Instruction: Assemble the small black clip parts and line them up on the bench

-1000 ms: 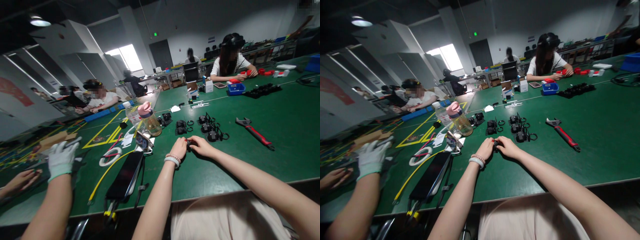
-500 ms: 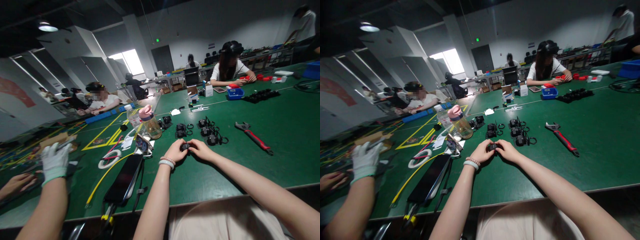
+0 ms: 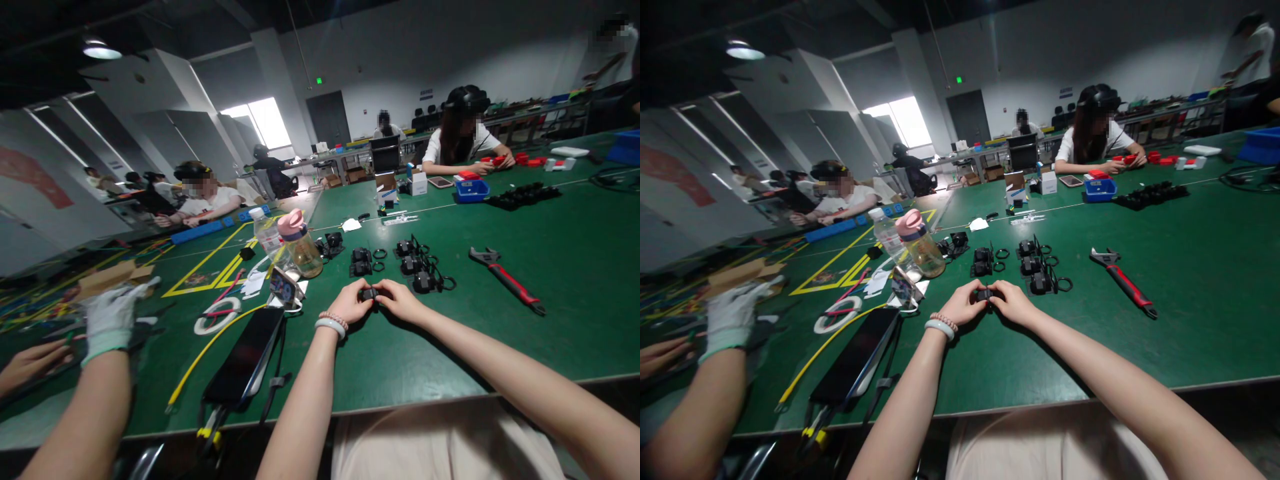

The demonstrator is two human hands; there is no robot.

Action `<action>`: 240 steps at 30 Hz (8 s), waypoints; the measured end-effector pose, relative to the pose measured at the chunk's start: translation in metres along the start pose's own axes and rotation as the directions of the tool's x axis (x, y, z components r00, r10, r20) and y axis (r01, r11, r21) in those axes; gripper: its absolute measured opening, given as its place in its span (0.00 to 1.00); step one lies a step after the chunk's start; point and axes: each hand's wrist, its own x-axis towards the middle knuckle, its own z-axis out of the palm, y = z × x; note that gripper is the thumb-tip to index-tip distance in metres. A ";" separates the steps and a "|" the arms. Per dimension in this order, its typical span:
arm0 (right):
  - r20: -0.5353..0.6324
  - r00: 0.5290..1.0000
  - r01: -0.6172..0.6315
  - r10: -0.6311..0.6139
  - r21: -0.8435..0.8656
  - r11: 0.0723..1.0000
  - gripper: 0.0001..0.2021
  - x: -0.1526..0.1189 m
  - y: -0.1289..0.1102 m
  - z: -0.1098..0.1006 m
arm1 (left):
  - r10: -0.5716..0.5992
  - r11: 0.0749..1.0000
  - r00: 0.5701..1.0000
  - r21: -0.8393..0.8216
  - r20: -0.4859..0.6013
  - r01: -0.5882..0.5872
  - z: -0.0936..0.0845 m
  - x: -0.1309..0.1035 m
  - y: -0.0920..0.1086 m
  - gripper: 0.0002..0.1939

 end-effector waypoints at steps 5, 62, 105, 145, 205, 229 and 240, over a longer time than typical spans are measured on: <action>0.000 1.000 -0.023 0.023 0.017 1.000 0.11 0.001 0.001 0.000 | -0.033 0.999 0.999 -0.009 0.022 0.033 0.000 0.002 -0.003 0.09; -0.106 0.887 -0.380 0.449 -0.719 0.582 0.33 0.118 0.006 0.053 | -0.016 0.994 0.999 0.106 -0.046 0.021 -0.005 -0.013 -0.040 0.07; -0.191 0.913 -0.371 0.362 -0.758 0.536 0.24 0.080 0.044 -0.037 | -0.054 0.999 0.999 0.003 -0.002 0.054 -0.014 -0.004 -0.032 0.04; -0.177 0.913 -0.359 0.367 -0.776 0.518 0.28 0.061 0.080 -0.097 | -0.094 0.995 0.995 -0.019 0.013 0.095 -0.017 0.000 -0.026 0.04; -0.247 0.967 -0.247 0.060 -0.858 0.451 0.35 0.049 0.071 -0.091 | 0.001 0.999 1.000 0.045 0.012 -0.002 -0.008 -0.001 -0.028 0.06; 0.153 0.970 0.232 -0.188 -0.809 0.540 0.34 0.008 -0.010 -0.045 | 0.013 0.999 0.999 0.053 -0.047 -0.011 -0.001 -0.003 -0.017 0.11; 0.378 0.904 0.418 -0.200 -0.688 0.593 0.36 -0.001 -0.002 -0.029 | 0.158 0.987 0.986 -0.008 -0.048 -0.159 0.011 -0.002 -0.013 0.35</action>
